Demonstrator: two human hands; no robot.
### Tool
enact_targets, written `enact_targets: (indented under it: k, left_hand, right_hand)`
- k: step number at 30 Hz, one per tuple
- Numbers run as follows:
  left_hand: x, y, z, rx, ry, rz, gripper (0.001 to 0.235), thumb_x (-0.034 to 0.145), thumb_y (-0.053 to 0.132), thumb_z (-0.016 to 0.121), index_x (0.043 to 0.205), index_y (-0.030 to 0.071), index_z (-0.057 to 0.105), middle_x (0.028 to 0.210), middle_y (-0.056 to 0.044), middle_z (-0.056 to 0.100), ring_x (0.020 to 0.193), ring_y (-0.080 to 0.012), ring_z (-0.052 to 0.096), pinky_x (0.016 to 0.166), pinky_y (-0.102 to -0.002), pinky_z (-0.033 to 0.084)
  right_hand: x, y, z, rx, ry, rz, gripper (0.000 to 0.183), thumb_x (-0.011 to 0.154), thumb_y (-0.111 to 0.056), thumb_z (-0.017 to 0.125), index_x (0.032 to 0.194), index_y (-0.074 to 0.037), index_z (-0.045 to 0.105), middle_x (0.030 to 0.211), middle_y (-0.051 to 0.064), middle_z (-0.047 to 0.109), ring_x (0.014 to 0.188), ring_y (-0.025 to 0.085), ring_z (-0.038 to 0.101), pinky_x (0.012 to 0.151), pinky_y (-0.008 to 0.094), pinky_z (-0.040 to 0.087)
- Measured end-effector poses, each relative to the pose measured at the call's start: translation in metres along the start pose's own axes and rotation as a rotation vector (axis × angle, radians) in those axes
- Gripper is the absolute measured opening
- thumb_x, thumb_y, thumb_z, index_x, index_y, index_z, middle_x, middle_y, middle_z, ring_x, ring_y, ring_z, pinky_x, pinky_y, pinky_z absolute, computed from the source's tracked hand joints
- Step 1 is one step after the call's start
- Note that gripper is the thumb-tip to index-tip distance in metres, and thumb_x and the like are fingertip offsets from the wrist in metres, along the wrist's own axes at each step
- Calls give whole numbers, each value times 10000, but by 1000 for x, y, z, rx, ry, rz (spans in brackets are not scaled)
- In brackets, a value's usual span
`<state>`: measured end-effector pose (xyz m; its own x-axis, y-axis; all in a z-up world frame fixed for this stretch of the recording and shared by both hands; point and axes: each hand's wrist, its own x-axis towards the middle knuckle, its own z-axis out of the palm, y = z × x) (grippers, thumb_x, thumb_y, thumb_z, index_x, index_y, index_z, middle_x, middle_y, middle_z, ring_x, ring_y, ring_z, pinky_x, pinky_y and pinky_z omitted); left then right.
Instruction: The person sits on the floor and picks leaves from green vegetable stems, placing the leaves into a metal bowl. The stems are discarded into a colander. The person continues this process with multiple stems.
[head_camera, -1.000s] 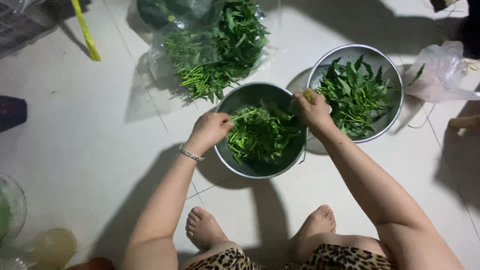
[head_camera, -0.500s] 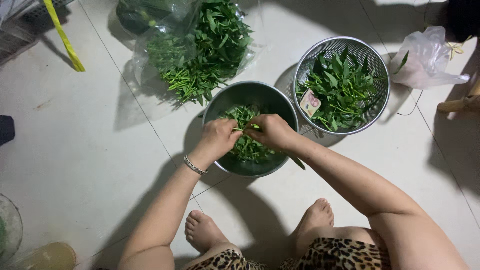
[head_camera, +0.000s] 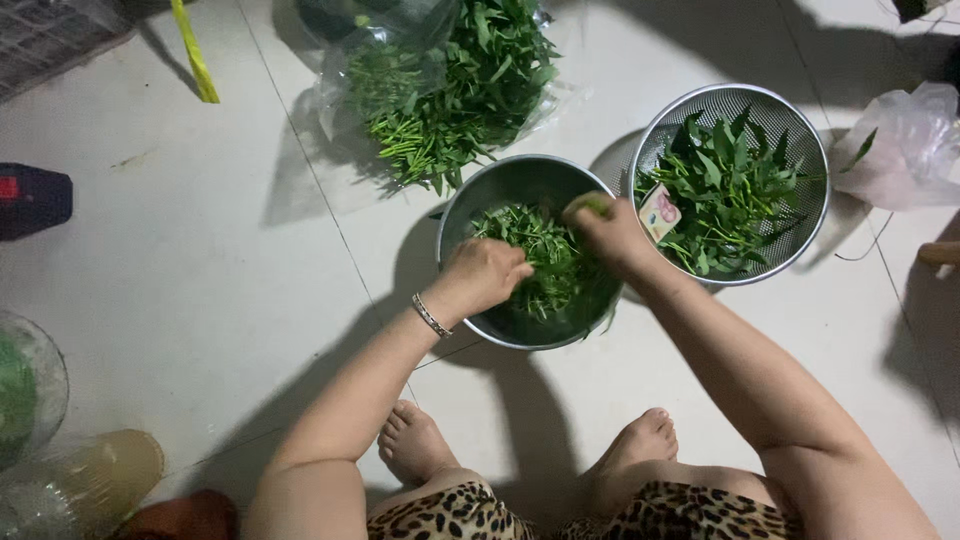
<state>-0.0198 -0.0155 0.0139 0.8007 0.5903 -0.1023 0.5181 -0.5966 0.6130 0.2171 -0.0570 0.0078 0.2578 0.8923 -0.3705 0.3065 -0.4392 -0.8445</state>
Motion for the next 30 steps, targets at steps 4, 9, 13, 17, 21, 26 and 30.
enact_targets:
  k: [4, 9, 13, 17, 21, 26, 30]
  left_hand:
    - [-3, -22, 20, 28, -254, -212, 335, 947, 415, 618, 1094, 144, 748, 1004, -145, 737, 1037, -389, 714, 887, -532, 564]
    - [10, -31, -39, -187, -8, -528, 380, 1026, 472, 573, 1242, 198, 723, 1120, -84, 719, 1147, -317, 675, 998, -463, 520]
    - [31, -140, 2, -171, 371, -555, 194, 1043, 206, 570, 1101, 126, 737, 1089, -117, 707, 1109, -335, 683, 967, -464, 537]
    - [40, -188, 8, 84, 483, -673, 189, 971, 222, 632, 1046, 93, 747, 1046, -134, 692, 1041, -362, 679, 879, -496, 570]
    - [52, -210, 25, 248, 477, -752, 232, 904, 252, 734, 1018, 50, 735, 1116, -140, 634, 1080, -375, 640, 887, -512, 567]
    - [55, -188, 4, 229, 343, -824, 206, 908, 184, 718, 1056, 42, 725, 1193, -162, 573, 1096, -395, 639, 900, -544, 564]
    - [45, -172, -15, -138, 596, -797, 174, 916, 160, 694, 794, 144, 572, 883, -24, 547, 958, -329, 653, 836, -492, 553]
  right_hand:
    - [20, -11, -10, -141, 214, 345, 359, 822, -578, 760, 1083, -337, 811, 979, 46, 769, 1015, 281, 726, 887, 458, 551]
    - [16, -4, -12, 255, 154, 369, 314, 897, -454, 718, 1087, -206, 746, 937, 122, 708, 947, 292, 689, 853, 441, 554]
    - [3, -19, -13, 573, -49, 317, 181, 1031, -221, 618, 1043, -46, 663, 763, 111, 645, 710, 232, 679, 702, 400, 578]
    - [3, -9, -9, 691, -128, 300, 155, 1028, -153, 612, 990, -4, 630, 687, 127, 588, 582, 241, 632, 576, 373, 571]
    - [6, 6, -7, 740, -139, 302, 136, 1025, -139, 610, 1009, -5, 624, 680, 112, 573, 562, 220, 609, 547, 342, 561]
    - [1, 0, -10, 745, -81, 352, 144, 1002, -135, 655, 998, 8, 642, 688, 148, 612, 566, 218, 644, 563, 349, 587]
    - [8, 17, -9, 741, -69, 346, 138, 997, -131, 668, 1012, 6, 658, 699, 150, 638, 583, 212, 668, 561, 356, 594]
